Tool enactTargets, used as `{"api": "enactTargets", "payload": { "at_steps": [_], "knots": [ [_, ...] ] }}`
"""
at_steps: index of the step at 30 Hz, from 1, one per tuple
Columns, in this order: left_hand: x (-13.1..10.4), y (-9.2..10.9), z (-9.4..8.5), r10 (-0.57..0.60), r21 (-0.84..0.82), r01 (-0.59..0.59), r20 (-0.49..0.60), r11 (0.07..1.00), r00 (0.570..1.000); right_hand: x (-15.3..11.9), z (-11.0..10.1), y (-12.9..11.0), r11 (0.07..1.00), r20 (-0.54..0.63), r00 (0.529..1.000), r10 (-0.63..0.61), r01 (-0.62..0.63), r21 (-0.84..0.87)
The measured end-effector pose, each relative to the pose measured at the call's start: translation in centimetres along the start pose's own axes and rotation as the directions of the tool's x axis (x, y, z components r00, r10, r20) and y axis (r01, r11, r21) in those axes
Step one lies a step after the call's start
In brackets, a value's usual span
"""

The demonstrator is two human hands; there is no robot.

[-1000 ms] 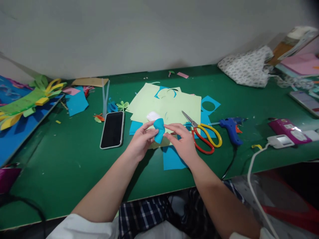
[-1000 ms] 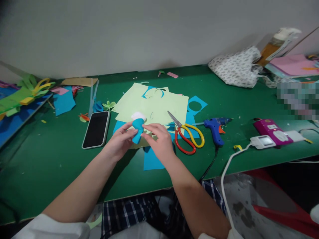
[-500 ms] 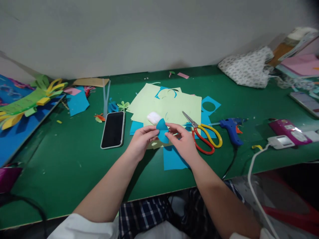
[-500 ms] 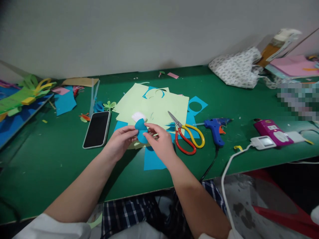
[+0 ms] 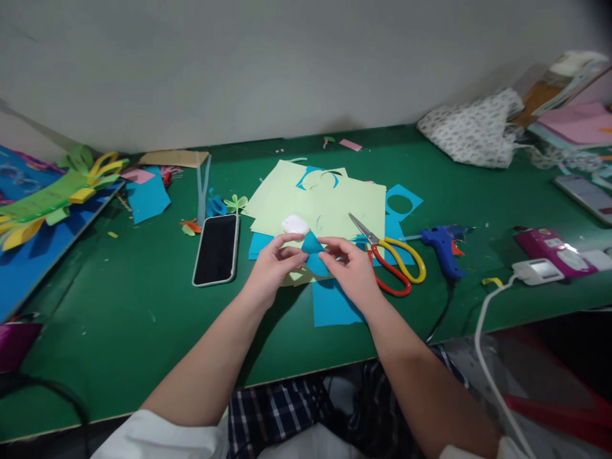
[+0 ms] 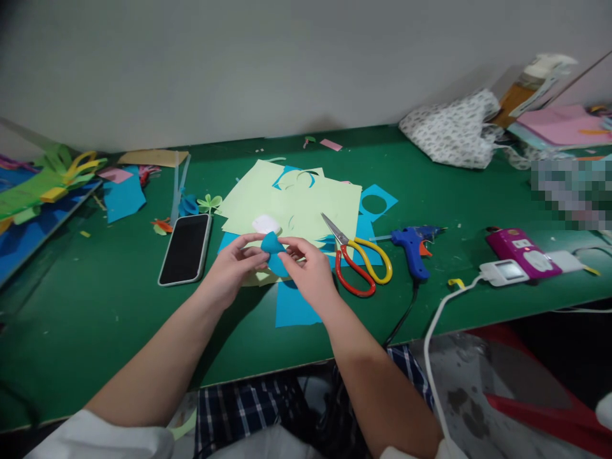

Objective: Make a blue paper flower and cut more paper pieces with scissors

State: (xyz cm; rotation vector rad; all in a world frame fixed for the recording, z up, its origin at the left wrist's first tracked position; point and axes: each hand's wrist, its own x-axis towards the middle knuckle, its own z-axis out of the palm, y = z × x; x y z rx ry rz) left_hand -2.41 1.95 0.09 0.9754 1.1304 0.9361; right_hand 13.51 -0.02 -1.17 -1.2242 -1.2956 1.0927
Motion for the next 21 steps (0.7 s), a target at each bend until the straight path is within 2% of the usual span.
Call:
{"api": "enactTargets", "payload": {
  "at_steps": [4,8,11,21],
  "knots": [
    [0.2,-0.1,-0.2,-0.074,-0.111,0.075,0.009,0.991,0.997,0.1,-0.7,-0.5,1.0,0.014,1.0,-0.019,0.019,-0.014],
    [0.4,-0.1,-0.3,-0.156,-0.236,0.156,0.02,0.959,0.988,0.1,-1.7,-0.9,0.991,0.135,0.984,-0.112,0.121,-0.055],
    [0.4,0.0,-0.2,-0.187,-0.281,0.193,0.046,0.94,0.981,0.1,-1.8,-0.8,0.987,0.2,0.969,-0.142,0.153,-0.04],
    [0.4,-0.5,-0.1,-0.19,-0.302,0.221,0.128,0.927,0.973,0.0,-1.4,-0.6,0.984,0.201,0.968,-0.148,0.164,-0.067]
  ]
}}
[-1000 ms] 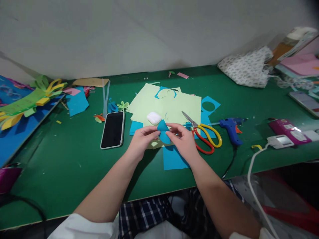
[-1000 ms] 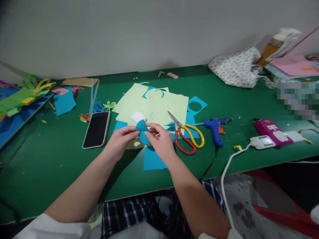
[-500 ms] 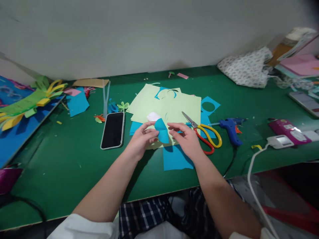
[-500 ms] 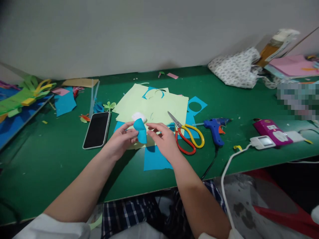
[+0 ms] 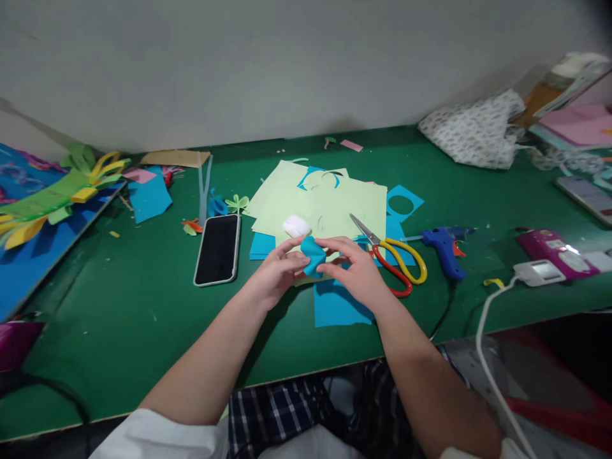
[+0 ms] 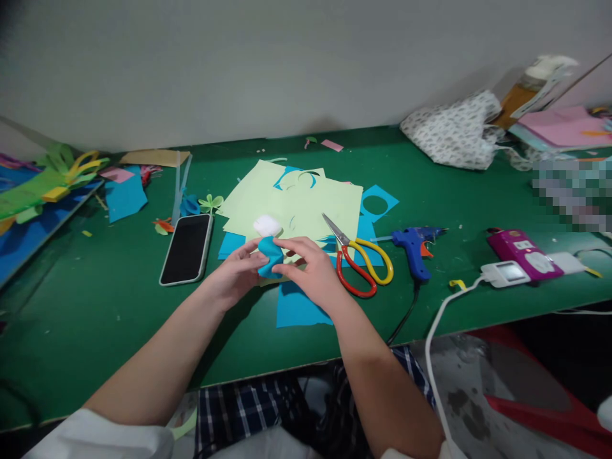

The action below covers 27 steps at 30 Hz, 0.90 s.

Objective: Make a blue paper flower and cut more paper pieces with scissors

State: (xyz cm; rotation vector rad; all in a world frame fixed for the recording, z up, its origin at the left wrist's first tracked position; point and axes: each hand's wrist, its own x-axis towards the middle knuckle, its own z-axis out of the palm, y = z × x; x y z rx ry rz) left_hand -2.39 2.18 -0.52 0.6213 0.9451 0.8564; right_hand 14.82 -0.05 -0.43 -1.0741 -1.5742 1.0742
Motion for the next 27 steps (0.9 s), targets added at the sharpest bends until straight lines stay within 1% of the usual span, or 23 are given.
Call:
{"api": "enactTargets", "payload": {
  "at_steps": [5,11,19,27],
  "knots": [
    [-0.13,0.04,0.12,0.027,0.039,-0.027,0.013,0.999,1.0,0.0,0.11,0.02,1.0,-0.017,1.0,-0.009,0.008,-0.02],
    [-0.17,0.27,-0.16,0.149,0.072,-0.151,0.044,0.986,0.988,0.16,-0.39,0.03,0.999,-0.017,1.0,0.014,-0.013,0.036],
    [-0.23,0.22,0.03,0.101,0.06,-0.105,0.067,0.993,0.993,0.11,-0.25,0.07,0.997,-0.026,0.999,0.03,-0.028,0.073],
    [-0.08,0.04,-0.09,0.071,0.053,-0.074,0.065,0.996,0.995,0.11,-0.05,-0.13,0.998,-0.045,0.999,0.03,-0.027,0.058]
  ]
}}
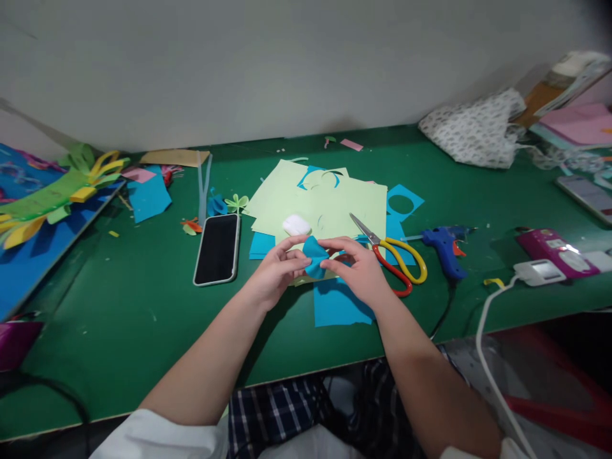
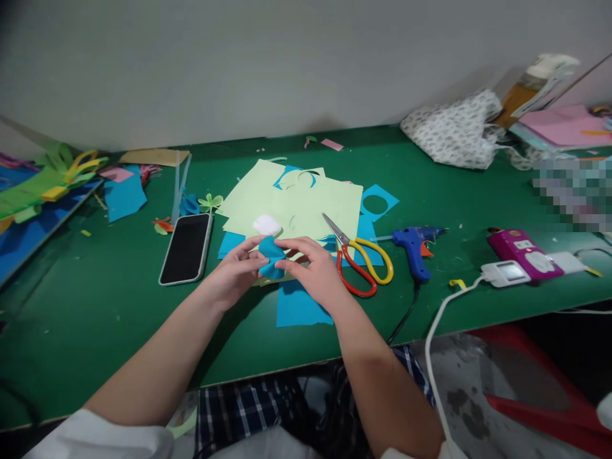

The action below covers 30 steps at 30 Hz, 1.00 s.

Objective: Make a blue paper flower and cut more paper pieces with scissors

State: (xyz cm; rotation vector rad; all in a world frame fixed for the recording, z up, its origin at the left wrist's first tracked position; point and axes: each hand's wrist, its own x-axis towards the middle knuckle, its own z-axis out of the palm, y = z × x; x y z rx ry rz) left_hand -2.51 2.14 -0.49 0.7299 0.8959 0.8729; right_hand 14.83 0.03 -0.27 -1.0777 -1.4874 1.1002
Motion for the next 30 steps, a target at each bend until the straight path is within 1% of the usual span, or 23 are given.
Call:
{"api": "enactTargets", "payload": {
  "at_steps": [3,7,9,16,21,25,30],
  "knots": [
    [-0.09,-0.09,0.16,-0.027,-0.037,0.027,0.005,0.999,1.0,-0.05,0.21,0.01,0.999,-0.038,0.999,-0.032,0.031,-0.036],
    [-0.24,-0.09,0.41,-0.074,-0.092,0.077,0.04,0.993,0.996,-0.12,0.41,0.16,0.99,-0.087,0.991,-0.098,0.088,-0.11],
    [-0.26,-0.07,0.47,-0.081,-0.11,0.084,0.037,0.99,0.996,-0.12,0.48,0.21,0.987,-0.104,0.988,-0.111,0.098,-0.126],
    [-0.32,-0.1,0.5,-0.079,-0.096,0.083,0.047,0.992,0.996,-0.05,0.58,0.03,0.994,-0.124,0.987,-0.103,0.099,-0.042],
    [-0.25,-0.01,0.48,-0.102,-0.115,0.104,0.022,0.988,0.994,0.01,0.23,0.13,0.996,-0.119,0.989,-0.088,0.086,-0.024],
    [-0.24,-0.18,0.23,-0.1,-0.111,0.108,0.078,0.988,0.992,-0.01,0.23,0.13,0.997,-0.107,0.991,-0.077,0.074,-0.028],
    [-0.3,-0.44,-0.04,-0.088,-0.12,0.101,0.115,0.988,0.989,-0.21,0.51,-0.09,0.99,-0.128,0.984,-0.121,0.111,-0.082]
  ]
}}
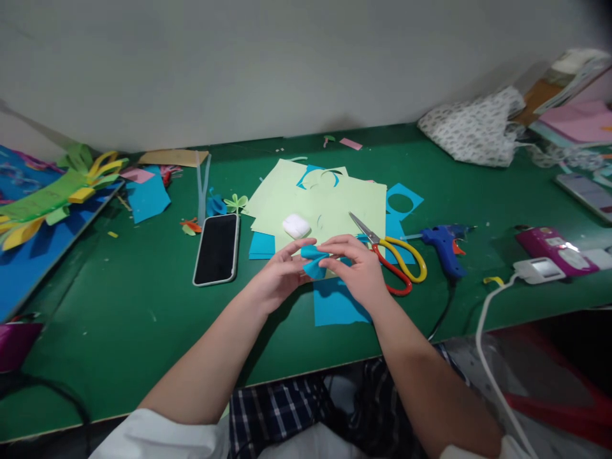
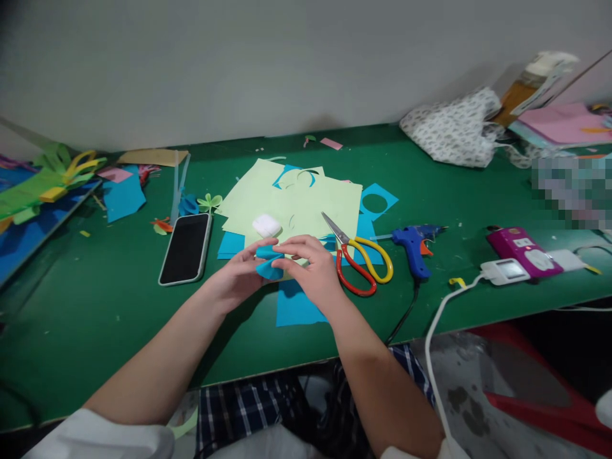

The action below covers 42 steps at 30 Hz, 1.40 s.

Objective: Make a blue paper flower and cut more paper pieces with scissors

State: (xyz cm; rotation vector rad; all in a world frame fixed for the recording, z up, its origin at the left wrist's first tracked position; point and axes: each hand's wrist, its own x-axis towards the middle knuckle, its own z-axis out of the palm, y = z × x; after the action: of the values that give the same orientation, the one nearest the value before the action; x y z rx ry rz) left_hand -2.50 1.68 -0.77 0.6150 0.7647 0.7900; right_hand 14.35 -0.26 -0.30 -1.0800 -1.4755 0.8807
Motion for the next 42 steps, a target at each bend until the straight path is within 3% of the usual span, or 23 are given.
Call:
{"api": "enactTargets", "payload": {
  "at_steps": [11,14,16,18,19,21,34,42],
  "knots": [
    [0.2,0.0,0.1,-0.006,0.056,0.005,0.022,0.998,1.0,0.0,0.2,-0.4,0.999,-0.001,0.999,-0.032,0.032,-0.01],
    [0.1,0.2,0.3,0.135,0.136,-0.125,-0.065,0.983,0.989,-0.1,0.0,-0.5,1.0,-0.029,1.0,-0.005,0.006,0.03],
    [0.0,0.3,0.5,0.356,0.257,-0.314,-0.138,0.914,0.924,-0.1,-0.1,-0.6,0.999,-0.065,0.998,0.011,-0.008,0.04],
    [-0.2,0.3,0.7,0.557,0.399,-0.463,-0.161,0.792,0.814,-0.1,-0.2,-0.8,0.999,-0.092,0.996,0.01,-0.007,0.032],
    [-0.3,0.3,0.8,0.621,0.46,-0.5,-0.156,0.734,0.768,-0.1,-0.2,-0.9,1.0,-0.1,0.995,0.001,0.001,0.021],
    [-0.5,0.2,1.0,0.681,0.551,-0.517,-0.134,0.655,0.72,-0.1,-0.2,-1.0,0.999,-0.11,0.993,-0.031,0.029,-0.012],
    [-0.9,-0.1,1.2,0.736,0.708,-0.513,-0.013,0.485,0.677,-0.1,-0.1,-0.7,0.972,-0.156,0.978,-0.138,0.103,-0.213],
    [-0.8,-0.2,1.2,0.736,0.697,-0.519,-0.018,0.495,0.677,0.0,0.2,0.2,0.984,-0.092,0.994,-0.056,0.039,-0.176]
  ]
}}
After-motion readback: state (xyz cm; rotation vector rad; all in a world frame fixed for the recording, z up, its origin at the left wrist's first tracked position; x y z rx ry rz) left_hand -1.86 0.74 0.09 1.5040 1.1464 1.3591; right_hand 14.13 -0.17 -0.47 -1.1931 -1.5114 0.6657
